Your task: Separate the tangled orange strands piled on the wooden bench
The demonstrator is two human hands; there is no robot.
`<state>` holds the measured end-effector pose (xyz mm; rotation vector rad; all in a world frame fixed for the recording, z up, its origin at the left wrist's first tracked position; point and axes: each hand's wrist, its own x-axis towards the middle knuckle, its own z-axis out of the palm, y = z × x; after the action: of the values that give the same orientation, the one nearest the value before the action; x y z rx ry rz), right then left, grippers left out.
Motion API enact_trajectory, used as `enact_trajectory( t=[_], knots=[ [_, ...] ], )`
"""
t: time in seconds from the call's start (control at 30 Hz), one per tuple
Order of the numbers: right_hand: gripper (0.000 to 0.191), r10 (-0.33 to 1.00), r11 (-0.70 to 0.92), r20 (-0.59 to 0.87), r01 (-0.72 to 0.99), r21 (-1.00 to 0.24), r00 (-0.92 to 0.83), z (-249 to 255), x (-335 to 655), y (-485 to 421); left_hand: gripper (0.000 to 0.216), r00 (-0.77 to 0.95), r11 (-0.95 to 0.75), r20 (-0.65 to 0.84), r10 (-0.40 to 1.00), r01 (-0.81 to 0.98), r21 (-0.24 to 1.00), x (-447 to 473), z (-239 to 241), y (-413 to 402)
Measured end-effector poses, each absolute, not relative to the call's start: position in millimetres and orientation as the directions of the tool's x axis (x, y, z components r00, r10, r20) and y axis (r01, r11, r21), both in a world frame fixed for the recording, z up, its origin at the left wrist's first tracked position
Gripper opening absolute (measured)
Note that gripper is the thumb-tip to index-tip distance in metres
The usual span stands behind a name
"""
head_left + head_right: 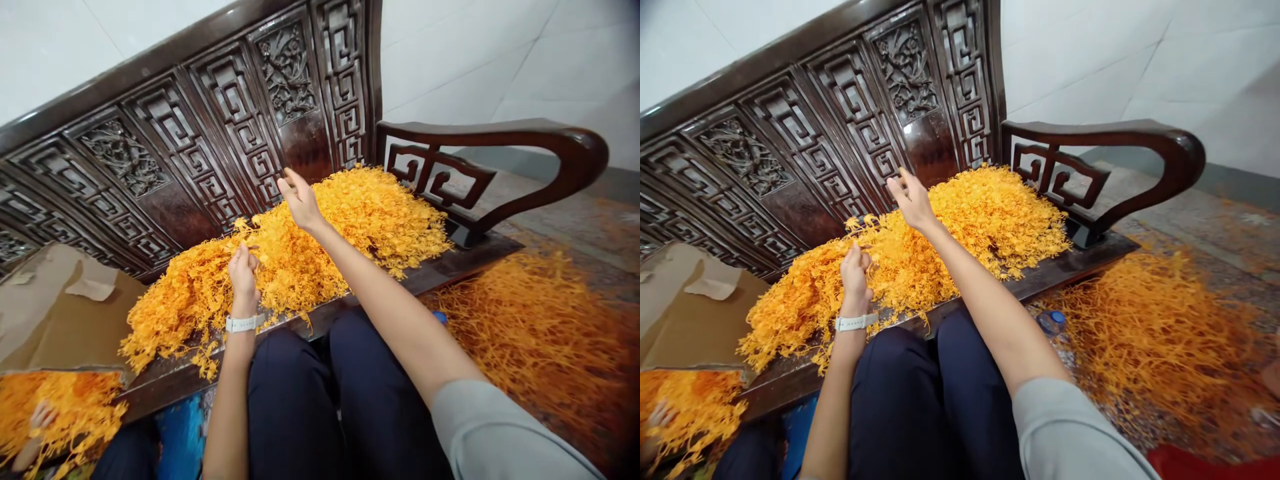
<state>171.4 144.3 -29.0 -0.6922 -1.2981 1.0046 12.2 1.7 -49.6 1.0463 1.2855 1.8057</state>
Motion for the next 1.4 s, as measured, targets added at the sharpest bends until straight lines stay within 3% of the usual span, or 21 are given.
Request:
enact_trajectory(
  t=[0.07, 0.13, 0.23, 0.3, 0.47, 0.57, 0.73, 0.87, 1.07, 1.17, 1.27, 1.33, 1.4],
  knots=[
    [0.078, 0.901, 0.231, 0.327, -0.322, -0.918, -0.284, -19, 163, 135, 0.042, -0.505, -0.265, 0.192, 0.842, -0.077, 0.961, 12, -43, 8],
    [0.074, 0.816, 0.172, 0.306, -0.3, -0.938, -0.491, -15, 156, 123, 0.041, -0.555, -0.254, 0.189, 0.81, -0.042, 0.966, 12, -39, 12],
    [0.045, 0.665, 0.384, 0.428, -0.21, -0.899, -0.612, -17, 146, 103, 0.038, -0.601, -0.244, 0.201, 0.774, 0.01, 0.97, 16, -40, 14],
    [0.038, 0.623, 0.471, 0.46, -0.166, -0.866, -0.632, -20, 138, 95, 0.037, -0.594, -0.234, 0.194, 0.781, 0.01, 0.972, 18, -44, 12],
    [0.046, 0.789, 0.42, 0.46, -0.19, -0.888, -0.408, -31, 127, 109, 0.04, -0.443, -0.17, 0.173, 0.88, 0.047, 0.984, 19, -50, 0],
    [0.054, 0.82, 0.438, 0.476, -0.187, -0.879, -0.317, -40, 130, 125, 0.042, -0.411, -0.158, 0.175, 0.895, 0.076, 0.985, 16, -48, -8],
    [0.064, 0.883, 0.182, 0.324, -0.39, -0.903, -0.339, -45, 125, 125, 0.042, -0.42, -0.162, 0.16, 0.893, 0.033, 0.986, 11, -37, -16],
    [0.055, 0.921, 0.051, 0.234, -0.5, -0.865, -0.312, -36, 127, 124, 0.042, -0.392, -0.173, 0.159, 0.906, -0.001, 0.985, 12, -36, -19],
    [0.051, 0.992, 0.074, -0.002, -0.59, -0.804, 0.127, -24, 160, 148, 0.041, -0.402, -0.094, 0.059, 0.914, -0.069, 0.993, 11, -57, -30],
    [0.04, 0.985, 0.139, 0.079, -0.425, -0.895, 0.155, -29, 166, 151, 0.042, -0.413, -0.108, 0.068, 0.908, -0.074, 0.991, 13, -58, -29],
    [0.013, 0.975, 0.203, 0.197, -0.062, -0.977, 0.098, -36, 167, 149, 0.044, -0.421, -0.15, 0.099, 0.902, -0.091, 0.984, 17, -53, -26],
    [0.037, 0.974, 0.213, 0.22, 0.14, -0.967, 0.043, -39, 169, 145, 0.044, -0.442, -0.17, 0.105, 0.891, -0.11, 0.979, 19, -51, -24],
    [0.046, 0.978, 0.208, 0.2, 0.153, -0.966, -0.063, -38, 169, 139, 0.045, -0.47, -0.172, 0.093, 0.878, -0.129, 0.977, 20, -50, -22]
  ],
)
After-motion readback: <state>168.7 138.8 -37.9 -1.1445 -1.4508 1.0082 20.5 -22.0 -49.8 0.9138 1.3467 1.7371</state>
